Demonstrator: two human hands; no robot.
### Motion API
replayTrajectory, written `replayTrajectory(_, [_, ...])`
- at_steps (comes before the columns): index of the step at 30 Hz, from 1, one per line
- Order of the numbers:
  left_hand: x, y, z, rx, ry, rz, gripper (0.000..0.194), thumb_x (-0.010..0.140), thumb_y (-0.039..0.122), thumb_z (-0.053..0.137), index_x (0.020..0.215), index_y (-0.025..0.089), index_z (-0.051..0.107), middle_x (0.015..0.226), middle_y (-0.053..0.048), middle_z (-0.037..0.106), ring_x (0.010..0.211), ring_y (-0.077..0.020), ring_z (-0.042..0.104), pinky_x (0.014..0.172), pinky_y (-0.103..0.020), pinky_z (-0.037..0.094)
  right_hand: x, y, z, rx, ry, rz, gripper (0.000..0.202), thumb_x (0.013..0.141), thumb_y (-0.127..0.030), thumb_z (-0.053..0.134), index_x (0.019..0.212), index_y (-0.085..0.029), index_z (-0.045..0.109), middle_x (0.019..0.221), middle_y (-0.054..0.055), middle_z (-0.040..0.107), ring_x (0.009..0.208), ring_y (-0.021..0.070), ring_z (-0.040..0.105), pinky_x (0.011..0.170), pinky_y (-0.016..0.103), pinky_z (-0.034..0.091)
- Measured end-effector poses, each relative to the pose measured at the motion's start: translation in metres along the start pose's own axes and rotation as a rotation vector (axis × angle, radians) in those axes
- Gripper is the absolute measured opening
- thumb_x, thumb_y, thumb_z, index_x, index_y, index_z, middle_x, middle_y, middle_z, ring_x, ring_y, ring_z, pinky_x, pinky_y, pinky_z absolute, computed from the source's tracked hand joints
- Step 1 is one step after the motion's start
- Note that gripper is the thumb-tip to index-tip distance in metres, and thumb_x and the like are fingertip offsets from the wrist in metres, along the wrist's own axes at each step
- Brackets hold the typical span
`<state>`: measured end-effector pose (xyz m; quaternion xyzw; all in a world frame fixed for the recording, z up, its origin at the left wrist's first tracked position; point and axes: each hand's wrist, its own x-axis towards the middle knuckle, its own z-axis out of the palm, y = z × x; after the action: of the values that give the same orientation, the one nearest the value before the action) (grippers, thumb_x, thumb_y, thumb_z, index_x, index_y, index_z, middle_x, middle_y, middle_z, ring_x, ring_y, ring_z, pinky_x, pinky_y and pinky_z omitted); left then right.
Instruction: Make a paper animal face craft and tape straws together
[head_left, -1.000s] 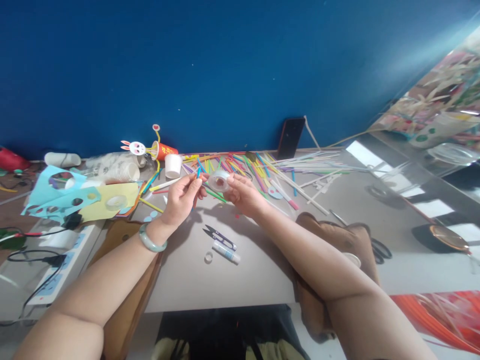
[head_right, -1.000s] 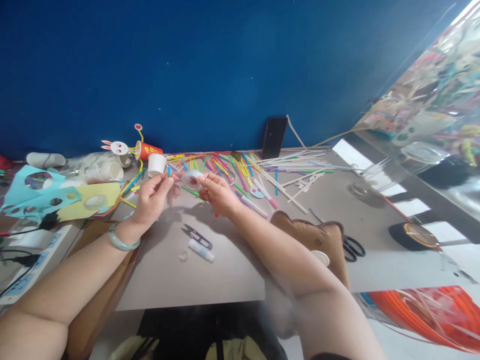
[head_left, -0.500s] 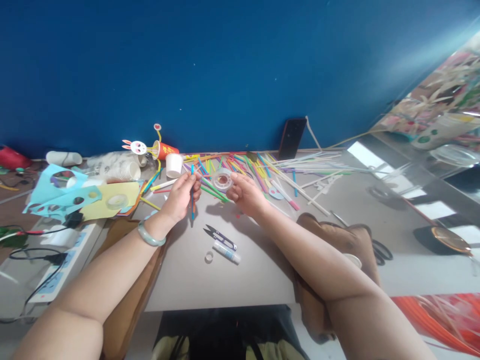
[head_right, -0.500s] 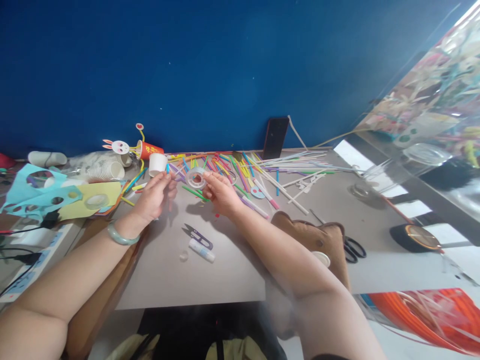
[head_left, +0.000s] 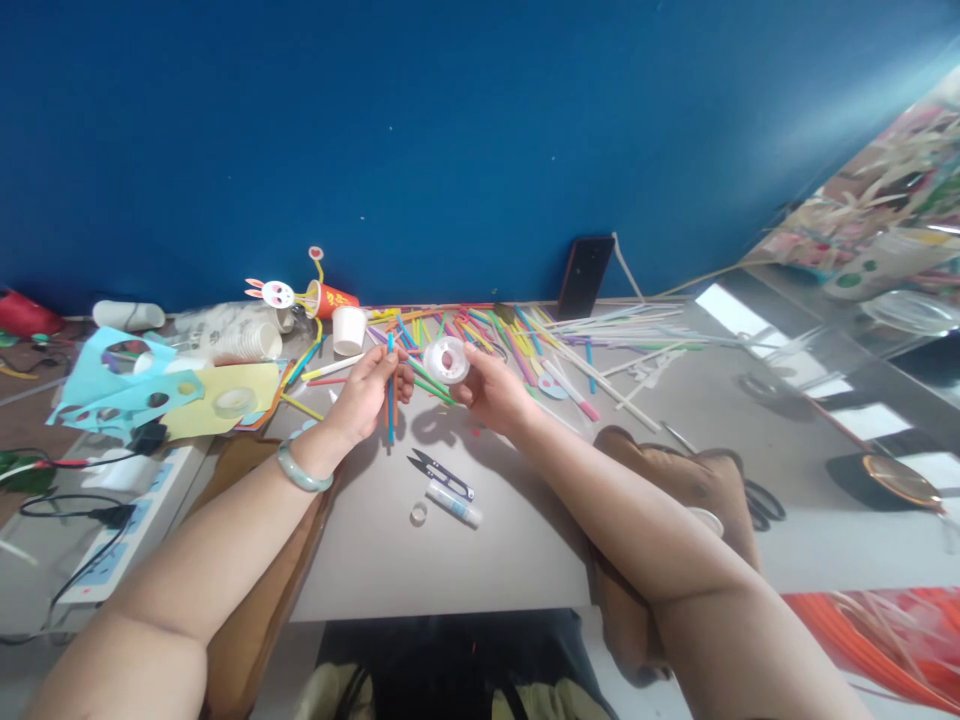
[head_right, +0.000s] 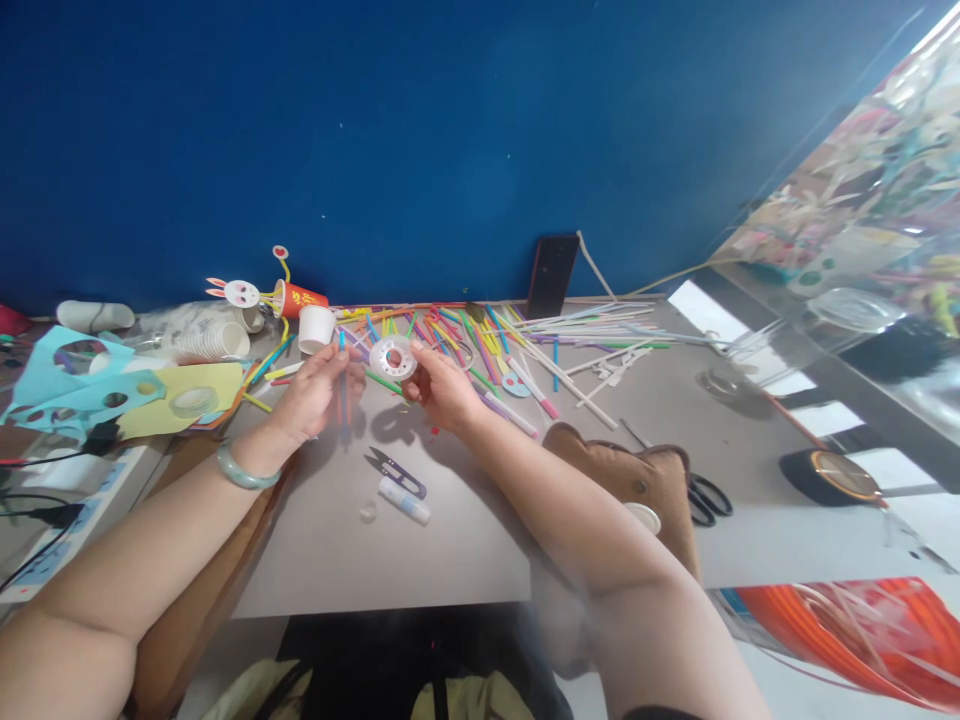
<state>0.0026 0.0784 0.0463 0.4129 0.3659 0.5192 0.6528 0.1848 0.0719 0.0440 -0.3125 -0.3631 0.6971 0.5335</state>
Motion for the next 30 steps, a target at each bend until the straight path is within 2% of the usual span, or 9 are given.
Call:
replayTrajectory(3, [-0.001,0.002,0.001,0.004,-0.014,-0.005,0.024,0.079,0.032,0.072,0.087,0.018,0.054,0.065,0.003,0.058,0.054,-0.009,0.056,0.051,-0.019,0.046,0.001,0.0,0.001,0.015,0.006,0.039,0.035,0.076,-0.05,0.071,0.076,-0.019,0.052,0.058,-0.005,0.051,0.04,0.0051,0.036,0.039,0.021,0.022])
replayTrajectory(6, [-0.002,0.006,0.002,-0.027,-0.004,-0.035,0.021,0.08,0.028,0.07,0.082,0.017,0.052,0.058,0.007,0.047,0.043,-0.0036,0.043,0.041,-0.013,0.032,0.001,0.001,0.002,0.004,0.022,0.062,0.036,0.078,-0.05,0.068,0.074,-0.02,0.049,0.054,-0.007,0.047,0.039,0.0059,0.036,0.039,0.021,0.023])
replayTrajectory(9, [-0.002,0.009,0.003,-0.044,0.063,-0.063,0.016,0.083,0.025,0.065,0.079,0.015,0.052,0.056,0.009,0.04,0.038,-0.0004,0.031,0.038,-0.011,0.02,0.001,0.001,0.002,-0.006,0.021,0.058,0.037,0.077,-0.051,0.069,0.074,-0.02,0.049,0.053,-0.007,0.046,0.039,0.006,0.036,0.039,0.021,0.023])
replayTrajectory(13, [-0.003,0.011,0.005,-0.017,0.136,-0.064,0.014,0.085,0.025,0.061,0.079,0.015,0.053,0.055,0.009,0.038,0.037,-0.0005,0.029,0.037,-0.012,0.017,-0.002,0.001,0.003,-0.047,-0.011,0.031,0.041,0.073,-0.054,0.073,0.074,-0.018,0.053,0.055,-0.006,0.049,0.041,0.0053,0.037,0.04,0.021,0.023])
replayTrajectory(17, [-0.005,0.012,0.007,0.071,0.137,-0.038,0.023,0.08,0.031,0.068,0.075,0.017,0.052,0.052,0.01,0.033,0.037,-0.0014,0.025,0.036,-0.014,0.014,-0.006,0.0,0.005,-0.151,-0.042,-0.009,0.043,0.076,-0.058,0.069,0.076,-0.016,0.06,0.059,-0.003,0.053,0.045,0.0055,0.039,0.042,0.021,0.025])
replayTrajectory(20, [-0.009,0.013,0.006,0.198,0.068,-0.001,0.028,0.079,0.041,0.071,0.075,0.017,0.055,0.048,0.01,0.03,0.037,-0.0028,0.024,0.036,-0.017,0.014,-0.009,-0.001,0.005,-0.272,-0.055,-0.07,0.043,0.076,-0.059,0.07,0.078,-0.016,0.064,0.06,-0.003,0.054,0.046,0.0057,0.039,0.043,0.021,0.026])
replayTrajectory(23, [-0.011,0.015,0.003,0.33,-0.088,-0.01,0.033,0.081,0.048,0.07,0.074,0.017,0.059,0.044,0.009,0.032,0.036,-0.0034,0.025,0.036,-0.019,0.013,-0.012,-0.002,0.003,-0.442,-0.119,-0.14,0.041,0.078,-0.056,0.07,0.076,-0.016,0.065,0.06,-0.003,0.053,0.048,0.0065,0.042,0.047,0.022,0.033])
replayTrajectory(26, [-0.012,0.019,-0.001,0.41,-0.204,-0.023,0.031,0.08,0.047,0.071,0.078,0.018,0.063,0.042,0.008,0.033,0.035,-0.0034,0.025,0.036,-0.021,0.012,-0.014,-0.003,0.002,-0.551,-0.159,-0.181,0.037,0.08,-0.053,0.07,0.078,-0.016,0.067,0.064,-0.002,0.055,0.052,0.008,0.048,0.051,0.023,0.038])
replayTrajectory(30, [-0.011,0.027,-0.006,0.387,-0.255,-0.099,0.028,0.078,0.045,0.074,0.085,0.018,0.066,0.043,0.009,0.034,0.033,-0.0037,0.026,0.033,-0.02,0.012,-0.016,-0.003,0.003,-0.524,-0.147,-0.216,0.032,0.079,-0.048,0.072,0.081,-0.016,0.068,0.064,-0.002,0.057,0.052,0.0082,0.049,0.052,0.024,0.04])
